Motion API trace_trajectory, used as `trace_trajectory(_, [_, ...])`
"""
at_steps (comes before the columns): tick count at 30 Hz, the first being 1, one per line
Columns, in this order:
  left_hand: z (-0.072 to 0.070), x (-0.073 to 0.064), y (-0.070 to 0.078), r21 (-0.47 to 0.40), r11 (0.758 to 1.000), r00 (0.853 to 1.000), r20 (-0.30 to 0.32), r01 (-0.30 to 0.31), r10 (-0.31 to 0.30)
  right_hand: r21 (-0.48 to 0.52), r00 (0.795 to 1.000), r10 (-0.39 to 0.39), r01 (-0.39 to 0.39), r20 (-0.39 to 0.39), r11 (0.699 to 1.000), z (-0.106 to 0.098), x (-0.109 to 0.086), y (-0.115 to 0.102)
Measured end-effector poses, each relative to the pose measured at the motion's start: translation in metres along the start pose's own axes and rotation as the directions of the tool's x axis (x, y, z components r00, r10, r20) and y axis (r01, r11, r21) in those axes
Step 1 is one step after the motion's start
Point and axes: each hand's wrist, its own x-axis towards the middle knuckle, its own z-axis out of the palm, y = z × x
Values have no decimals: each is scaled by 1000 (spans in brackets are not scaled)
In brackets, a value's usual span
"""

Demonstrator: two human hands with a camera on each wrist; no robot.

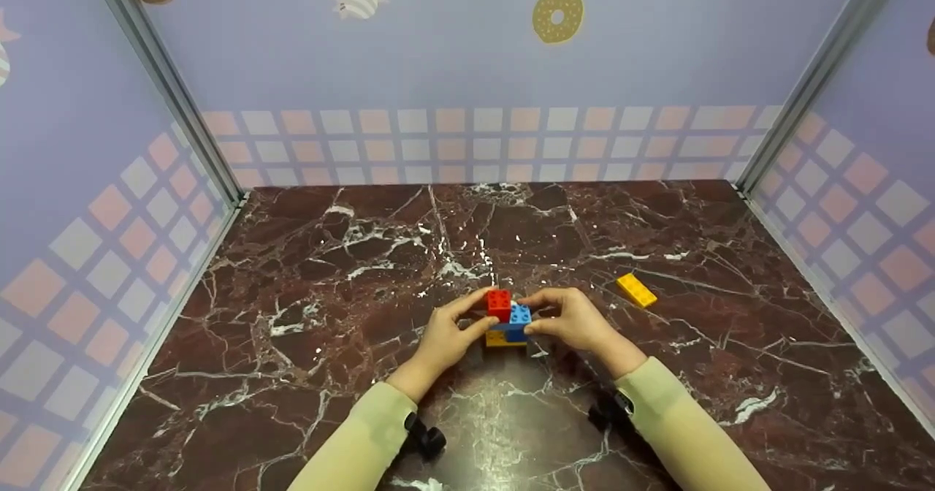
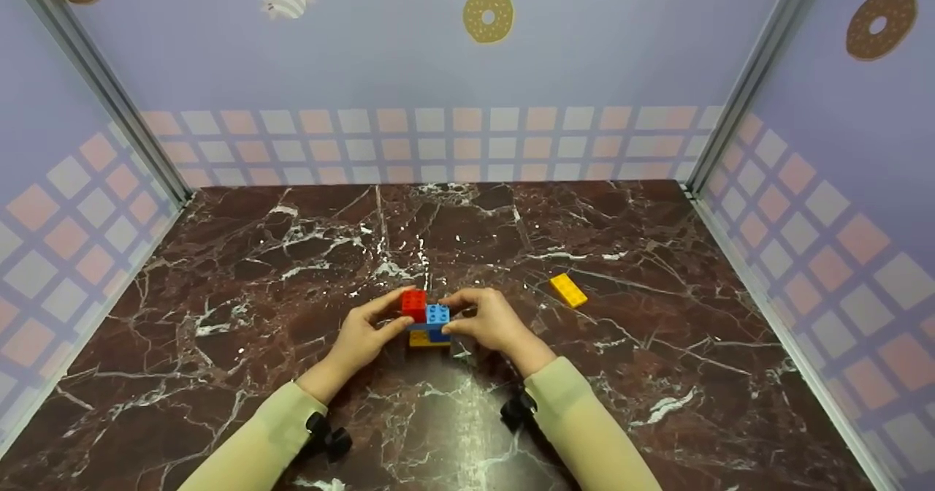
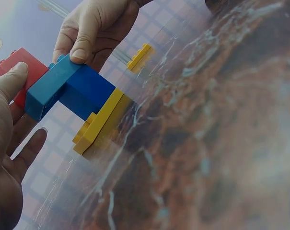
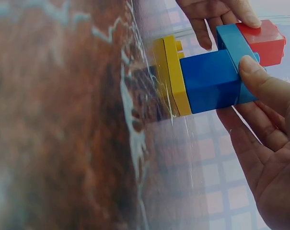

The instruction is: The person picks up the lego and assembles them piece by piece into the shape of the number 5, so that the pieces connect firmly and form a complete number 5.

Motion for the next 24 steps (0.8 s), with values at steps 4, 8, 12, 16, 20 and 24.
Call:
trace_trajectory(4, [0, 0, -1, -4, 1000, 1000, 2, 7, -7, 17, 1000, 13, -13, 1, 1000, 0, 1, 1])
trace_trajectory(8, [0, 0, 0, -10, 1000, 1000, 8, 25, -24, 28, 1000, 16, -16, 3, 999, 0, 0, 0])
trace_trajectory(12, [1, -2, 1, -24, 998, 999, -5, 50, -50, 42, 1000, 31, -31, 2, 999, 0, -1, -2])
trace_trajectory(16, [3, -3, 1, -102, 991, 996, -20, 86, -89, 31, 1000, 25, -25, 2, 999, 1, 0, -2])
trace_trajectory(20, [5, -3, 1, -191, 975, 993, -21, 111, -118, 24, 1000, 24, -24, 0, 999, 0, 0, -2])
trace_trajectory(24, [6, -2, 0, -233, 964, 990, -30, 126, -136, 30, 999, 44, -45, 5, 999, 1, 0, -1])
